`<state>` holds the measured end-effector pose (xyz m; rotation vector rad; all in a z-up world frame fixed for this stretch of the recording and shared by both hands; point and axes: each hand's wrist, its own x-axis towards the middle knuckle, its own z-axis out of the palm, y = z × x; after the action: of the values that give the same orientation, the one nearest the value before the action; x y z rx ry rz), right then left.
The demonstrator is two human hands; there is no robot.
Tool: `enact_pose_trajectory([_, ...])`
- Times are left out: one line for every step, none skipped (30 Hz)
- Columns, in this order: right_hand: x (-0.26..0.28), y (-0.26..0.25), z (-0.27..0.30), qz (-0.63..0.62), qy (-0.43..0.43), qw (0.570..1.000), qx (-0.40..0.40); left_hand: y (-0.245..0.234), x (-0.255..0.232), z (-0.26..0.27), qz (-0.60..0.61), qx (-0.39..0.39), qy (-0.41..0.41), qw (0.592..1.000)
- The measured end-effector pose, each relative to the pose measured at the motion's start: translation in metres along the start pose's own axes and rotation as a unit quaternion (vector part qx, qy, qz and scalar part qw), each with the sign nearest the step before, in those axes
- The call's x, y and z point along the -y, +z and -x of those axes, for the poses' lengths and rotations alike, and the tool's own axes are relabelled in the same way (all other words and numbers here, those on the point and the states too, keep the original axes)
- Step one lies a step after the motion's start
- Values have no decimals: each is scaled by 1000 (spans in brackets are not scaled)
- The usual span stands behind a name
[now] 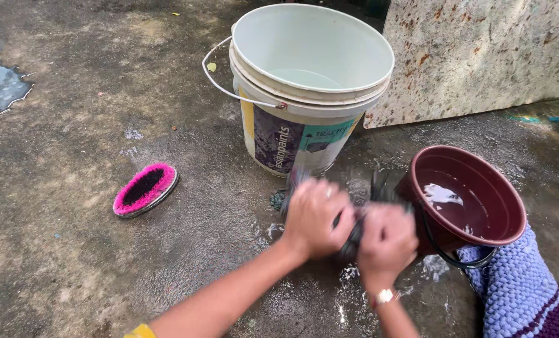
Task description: The person washes a woven door mat by hand, dipping it into a bucket of water and a small tub, and scrubbing and squeezing it on the ground.
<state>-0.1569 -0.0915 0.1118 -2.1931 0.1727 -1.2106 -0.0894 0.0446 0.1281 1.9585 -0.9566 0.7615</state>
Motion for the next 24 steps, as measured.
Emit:
enact_pose_trajectory([-1,4,29,69,59,995,44,3,1,32,4,24,-10,1000])
enact_pose_trajectory([1,5,59,111,69,985,110,3,3,63,-13,149,-81,985])
enact_pose_trajectory([4,10,81,152,79,969,176,3,8,86,-30,272,-150,950])
enact_pose_trajectory([2,16,92,165,72,969,172,4,15,100,-15,241,-148,959])
enact_pose_trajectory([3,19,101,178,65,967,168,4,19,112,-1,210,-146,967])
enact_pose_trajectory([0,20,102,194,54,966,160,8,22,116,16,175,-140,974])
enact_pose_trajectory([-4,23,98,200,74,960,182,13,26,115,-1,210,-156,965])
enact_pose_trajectory([-8,25,92,208,93,953,202,18,31,110,-17,244,-170,955])
enact_pose_trajectory([-11,26,87,215,113,944,222,23,34,106,-32,278,-184,942])
enact_pose_trajectory([-12,26,83,216,133,936,243,25,37,104,-36,279,-180,942])
enact_pose_trajectory([-12,27,78,216,154,927,264,27,38,101,-40,281,-177,943])
enact_pose_trajectory([-12,24,76,217,175,917,286,28,39,102,-43,283,-176,942])
enact_pose_trajectory([-11,21,73,195,161,920,301,27,39,104,-44,295,-173,939])
enact_pose_trajectory([-12,20,67,174,147,923,310,26,41,102,-44,307,-166,936])
enact_pose_trajectory([-12,18,61,153,134,926,319,25,42,101,-44,319,-160,933])
enact_pose_trajectory([-13,14,53,146,194,908,340,24,45,96,-20,349,-189,918])
enact_pose_trajectory([-17,10,40,139,255,887,359,24,52,88,4,377,-218,900])
enact_pose_trajectory([-23,8,30,131,314,860,379,23,57,81,29,406,-248,879])
enact_pose_trajectory([-31,9,24,147,332,866,344,22,61,74,23,373,-269,888])
enact_pose_trajectory([-42,10,22,161,351,870,307,22,66,66,17,340,-288,895])
enact_pose_trajectory([-58,12,19,166,272,899,299,23,69,60,10,307,-307,901])
enact_pose_trajectory([-80,18,11,169,193,923,286,27,71,54,-19,273,-275,922])
enact_pose_trajectory([-101,27,8,171,112,941,271,31,74,49,-48,239,-242,939])
enact_pose_trajectory([-118,40,6,155,83,946,273,36,76,44,-76,202,-208,954])
